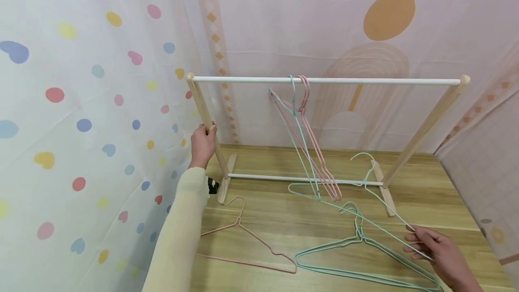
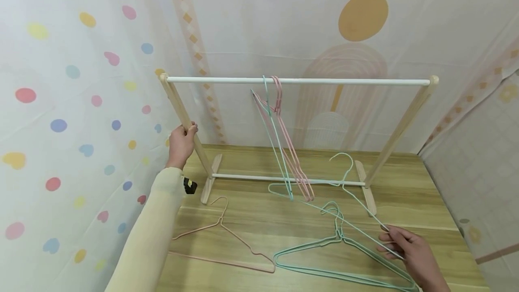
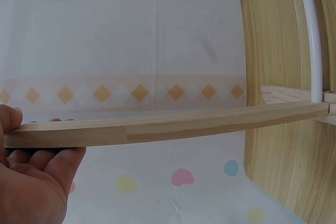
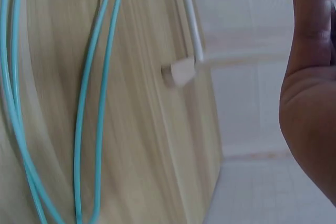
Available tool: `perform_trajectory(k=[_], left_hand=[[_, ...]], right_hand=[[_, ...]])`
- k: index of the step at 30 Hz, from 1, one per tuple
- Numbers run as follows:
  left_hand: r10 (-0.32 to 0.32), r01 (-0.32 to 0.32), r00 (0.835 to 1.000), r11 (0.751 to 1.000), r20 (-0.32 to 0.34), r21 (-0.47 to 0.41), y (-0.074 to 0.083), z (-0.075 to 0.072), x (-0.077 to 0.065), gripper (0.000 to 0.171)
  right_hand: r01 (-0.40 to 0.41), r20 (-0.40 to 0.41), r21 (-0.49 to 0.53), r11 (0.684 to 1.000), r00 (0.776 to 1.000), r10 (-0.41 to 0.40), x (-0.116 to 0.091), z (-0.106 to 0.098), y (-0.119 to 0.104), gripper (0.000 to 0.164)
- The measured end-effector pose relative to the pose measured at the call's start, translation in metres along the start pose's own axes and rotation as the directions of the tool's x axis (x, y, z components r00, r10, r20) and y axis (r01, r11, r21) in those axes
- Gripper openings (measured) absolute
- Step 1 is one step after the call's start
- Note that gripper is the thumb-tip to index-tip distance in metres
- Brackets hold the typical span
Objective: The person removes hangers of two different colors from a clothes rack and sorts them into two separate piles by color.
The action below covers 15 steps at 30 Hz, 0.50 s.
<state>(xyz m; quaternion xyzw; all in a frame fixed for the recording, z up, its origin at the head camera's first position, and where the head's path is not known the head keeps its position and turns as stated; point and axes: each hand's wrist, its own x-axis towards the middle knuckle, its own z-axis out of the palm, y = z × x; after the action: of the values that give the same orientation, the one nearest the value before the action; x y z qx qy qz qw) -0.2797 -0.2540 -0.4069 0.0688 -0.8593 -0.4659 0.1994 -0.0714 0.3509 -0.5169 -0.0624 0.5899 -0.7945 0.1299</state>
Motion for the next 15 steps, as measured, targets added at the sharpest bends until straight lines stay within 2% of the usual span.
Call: perform_trajectory(k=[3,7,15], left_hand=[[-0.003,0.003,1.000,1.000,0.001,0.009,0.000,0.000,0.000,0.040],[-0.011,0.011,1.000,1.000,-0.001,0.015,0.001,0.000,-0.002,0.038],[-0.010,0.011,1.000,1.000,-0.008,0.024,0.004,-0.001,-0.001,0.038]], right_hand=[[-0.063,0.052,-0.018,0.998,0.997,0.064,-0.003,-0.014,-0.002,0.043],[-0.144,0.147,-0.025,0.989,0.978,0.147,-0.005,-0.028,-0.005,0.045],[-0.225,0.249,-0.113,0.968,0.937,0.247,-0.004,-0.047,-0.010,0.045]])
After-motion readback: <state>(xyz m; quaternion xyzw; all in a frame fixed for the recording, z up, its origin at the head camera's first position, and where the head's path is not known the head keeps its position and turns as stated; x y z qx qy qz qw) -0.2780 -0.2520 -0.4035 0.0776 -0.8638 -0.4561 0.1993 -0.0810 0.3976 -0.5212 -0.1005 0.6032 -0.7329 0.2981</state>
